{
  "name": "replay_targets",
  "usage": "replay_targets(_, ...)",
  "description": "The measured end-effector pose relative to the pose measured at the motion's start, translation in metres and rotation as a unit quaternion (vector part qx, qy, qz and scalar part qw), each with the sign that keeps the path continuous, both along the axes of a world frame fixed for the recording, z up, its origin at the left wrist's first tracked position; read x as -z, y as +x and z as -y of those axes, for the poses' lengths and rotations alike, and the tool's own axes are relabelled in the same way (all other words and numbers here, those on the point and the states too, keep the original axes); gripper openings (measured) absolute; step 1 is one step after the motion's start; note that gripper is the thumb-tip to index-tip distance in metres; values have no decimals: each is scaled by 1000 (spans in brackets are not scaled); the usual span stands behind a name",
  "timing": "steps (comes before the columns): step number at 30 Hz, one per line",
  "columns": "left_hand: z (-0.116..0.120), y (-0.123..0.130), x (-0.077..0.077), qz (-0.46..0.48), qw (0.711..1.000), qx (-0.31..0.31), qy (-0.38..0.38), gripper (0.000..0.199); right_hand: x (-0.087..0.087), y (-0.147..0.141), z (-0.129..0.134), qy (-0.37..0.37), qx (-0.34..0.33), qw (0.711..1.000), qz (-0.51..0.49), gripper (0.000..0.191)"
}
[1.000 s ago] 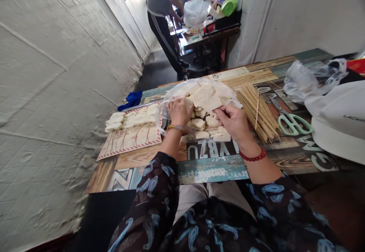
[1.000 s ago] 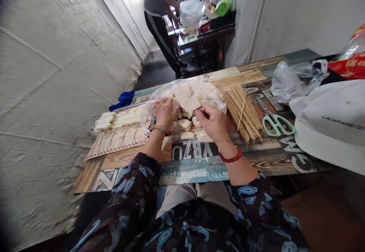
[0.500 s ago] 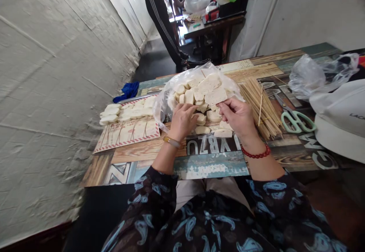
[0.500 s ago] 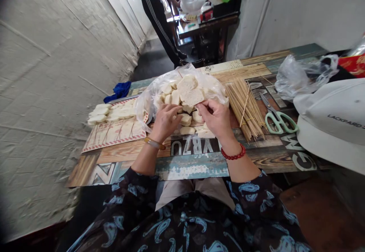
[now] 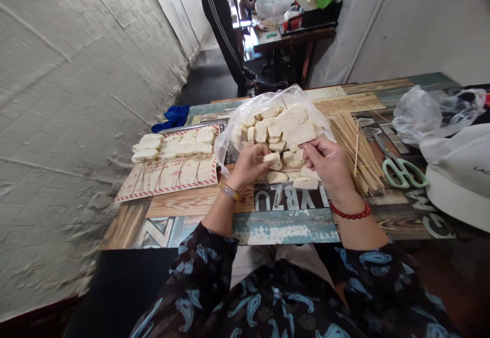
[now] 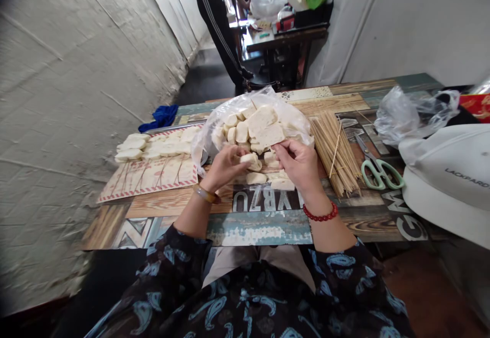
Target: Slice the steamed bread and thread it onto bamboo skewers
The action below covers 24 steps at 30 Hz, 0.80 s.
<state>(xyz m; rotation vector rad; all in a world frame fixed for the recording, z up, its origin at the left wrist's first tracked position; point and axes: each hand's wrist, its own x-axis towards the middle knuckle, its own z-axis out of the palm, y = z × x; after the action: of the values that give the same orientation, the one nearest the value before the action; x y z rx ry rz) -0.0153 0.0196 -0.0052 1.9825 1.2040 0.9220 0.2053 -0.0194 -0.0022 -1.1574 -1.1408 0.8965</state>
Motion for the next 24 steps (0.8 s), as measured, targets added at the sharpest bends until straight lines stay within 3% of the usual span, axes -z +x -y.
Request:
replay_targets(2, 0, -1, -3, 174, 980, -32, -94, 28, 0, 0, 1, -2, -11, 1000, -14, 24)
replay_targets(5, 1, -5, -9, 366, 908, -46, -200, 42, -1, -1, 4, -9, -45, 999, -20, 24)
replay_targets(9, 1, -12, -16, 498, 828, -60, -251, 40, -2, -5, 10, -36, -102, 994, 12, 27)
replay_targets(12, -1, -17, -18, 559, 784, -76, -259, 31, 0, -10, 15, -59, -142, 987, 37, 30)
replay_targets(16, -1, -21, -20, 593, 756, -86, -263, 18, 5, -19, 20, -88, -184, 975, 86, 31)
replay_targets(24, 2, -20, -24, 610, 743, -85, -264, 16, 10, -28, 22, -94, -195, 966, 142, 30)
